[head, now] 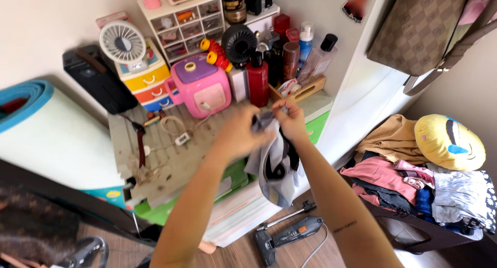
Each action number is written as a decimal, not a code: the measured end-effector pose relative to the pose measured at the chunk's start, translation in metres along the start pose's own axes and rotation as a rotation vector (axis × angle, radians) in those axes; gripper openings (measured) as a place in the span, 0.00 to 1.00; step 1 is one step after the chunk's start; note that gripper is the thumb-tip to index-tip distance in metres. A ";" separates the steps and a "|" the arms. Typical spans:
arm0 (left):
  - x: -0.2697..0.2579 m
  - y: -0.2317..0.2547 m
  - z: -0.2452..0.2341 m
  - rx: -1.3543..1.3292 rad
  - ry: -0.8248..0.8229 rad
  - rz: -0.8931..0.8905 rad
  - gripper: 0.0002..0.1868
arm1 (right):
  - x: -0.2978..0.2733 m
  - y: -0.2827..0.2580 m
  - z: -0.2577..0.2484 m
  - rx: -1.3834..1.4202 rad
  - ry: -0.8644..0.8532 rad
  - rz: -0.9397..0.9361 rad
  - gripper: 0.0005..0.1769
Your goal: The person rolls up a rug and a patterned mat, places the mats in a corner, gathers clothes from a pile, and puts the clothes into drawers and a closet.
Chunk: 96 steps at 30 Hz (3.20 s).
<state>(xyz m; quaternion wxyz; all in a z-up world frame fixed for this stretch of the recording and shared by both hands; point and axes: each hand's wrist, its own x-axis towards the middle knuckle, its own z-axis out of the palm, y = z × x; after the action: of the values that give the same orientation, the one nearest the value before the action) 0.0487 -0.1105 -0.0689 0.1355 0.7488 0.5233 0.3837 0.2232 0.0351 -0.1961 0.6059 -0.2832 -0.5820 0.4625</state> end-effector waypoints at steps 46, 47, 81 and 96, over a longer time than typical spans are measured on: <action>-0.121 0.068 -0.021 -0.249 0.281 0.270 0.17 | -0.142 -0.145 -0.033 -1.114 -0.426 -0.109 0.21; -0.130 0.067 -0.024 -0.119 0.338 0.289 0.20 | -0.146 -0.136 -0.040 -1.181 -0.385 -0.057 0.22; -0.226 0.051 0.195 -1.812 -0.019 -0.481 0.31 | -0.330 -0.128 -0.180 -0.868 -0.360 0.756 0.67; -0.140 0.055 0.077 -1.666 0.472 -0.262 0.28 | -0.111 -0.100 0.011 0.864 -0.212 0.418 0.23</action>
<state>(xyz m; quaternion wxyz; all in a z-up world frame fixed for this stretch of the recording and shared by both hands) 0.1192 -0.2423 -0.1475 0.5695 0.2414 0.1690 0.7674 0.2472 -0.1070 -0.1558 0.4996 -0.0681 -0.3260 0.7997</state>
